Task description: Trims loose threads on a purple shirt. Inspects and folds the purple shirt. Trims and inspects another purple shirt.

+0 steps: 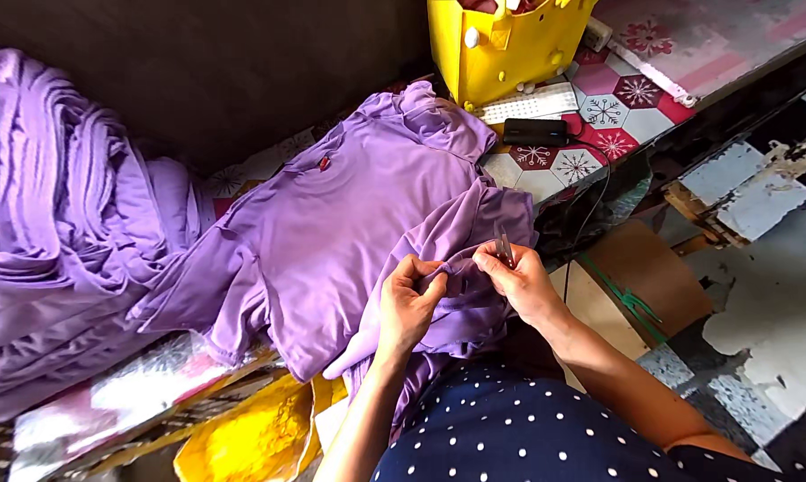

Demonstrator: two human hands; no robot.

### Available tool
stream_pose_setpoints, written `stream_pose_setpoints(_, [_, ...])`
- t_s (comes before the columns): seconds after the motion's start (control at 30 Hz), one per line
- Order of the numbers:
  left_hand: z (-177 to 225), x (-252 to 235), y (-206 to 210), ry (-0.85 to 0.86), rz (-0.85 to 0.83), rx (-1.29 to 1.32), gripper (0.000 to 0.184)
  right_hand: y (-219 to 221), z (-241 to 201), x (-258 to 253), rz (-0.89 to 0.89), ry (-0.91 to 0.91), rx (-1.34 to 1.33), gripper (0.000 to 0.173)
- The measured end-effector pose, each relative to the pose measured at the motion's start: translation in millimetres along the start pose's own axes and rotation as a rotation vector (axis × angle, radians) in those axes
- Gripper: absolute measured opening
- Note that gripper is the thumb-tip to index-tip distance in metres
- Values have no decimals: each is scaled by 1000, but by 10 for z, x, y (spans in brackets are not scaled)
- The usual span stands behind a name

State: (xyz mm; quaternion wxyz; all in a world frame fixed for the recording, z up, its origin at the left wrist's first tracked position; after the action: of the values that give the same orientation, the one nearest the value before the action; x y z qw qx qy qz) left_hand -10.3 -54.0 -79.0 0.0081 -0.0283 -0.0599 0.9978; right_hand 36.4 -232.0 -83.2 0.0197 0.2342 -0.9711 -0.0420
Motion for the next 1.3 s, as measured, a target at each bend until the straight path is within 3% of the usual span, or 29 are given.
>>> stream_pose_setpoints(0.1, [-2, 12, 18, 21, 3, -15, 10, 23, -52, 29, 21, -6, 204, 9])
stream_pose_setpoints(0.23, [13, 10, 55, 50, -26, -67, 6, 65, -30, 3, 14, -26, 244, 8])
stream_pose_setpoints(0.37, [38, -2, 25, -33, -21, -25, 3, 94, -63, 17, 43, -142, 320, 9])
stream_pose_setpoints(0.57, [39, 9, 58, 34, -46, -157, 9, 190, -2, 17, 122, -330, 698, 10])
stream_pose_setpoints(0.63, [1, 20, 71, 56, -25, -194, 4, 166, -35, -16, 31, -182, 583, 11])
stream_pose_setpoints(0.7, [-35, 36, 84, 103, 9, -206, 4, 101, -67, -70, -94, -15, 295, 11])
stream_pose_setpoints(0.77, [-60, 49, 93, 138, 47, -229, 11, 81, -47, -97, -139, -4, 136, 11])
stream_pose_setpoints(0.83, [-85, 60, 106, 158, 39, -256, 16, 99, -37, -89, -138, -65, 205, 10])
stream_pose_setpoints(1.07, [-196, 36, 172, 176, 42, -173, 6, 269, -92, -41, -112, -303, 601, 9])
stream_pose_setpoints(1.2, [-204, 18, 167, 145, 78, -163, 8, 145, -166, -143, -189, -128, 407, 13])
stream_pose_setpoints(1.3, [-194, 28, 131, 123, 124, -137, 7, -71, -195, -209, -152, -16, 308, 11])
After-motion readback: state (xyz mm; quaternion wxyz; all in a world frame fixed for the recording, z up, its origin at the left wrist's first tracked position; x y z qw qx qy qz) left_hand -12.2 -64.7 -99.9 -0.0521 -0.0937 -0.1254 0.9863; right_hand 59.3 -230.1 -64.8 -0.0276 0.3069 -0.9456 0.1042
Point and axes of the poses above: each hand's wrist, its own x-axis away from the middle knuckle, its own y-axis out of the palm, z = x × y, the point moved 2 cm from there along -x, towards the middle knuckle, and after that the axes turned 12 degrees about -z, right-handed, at the moved point
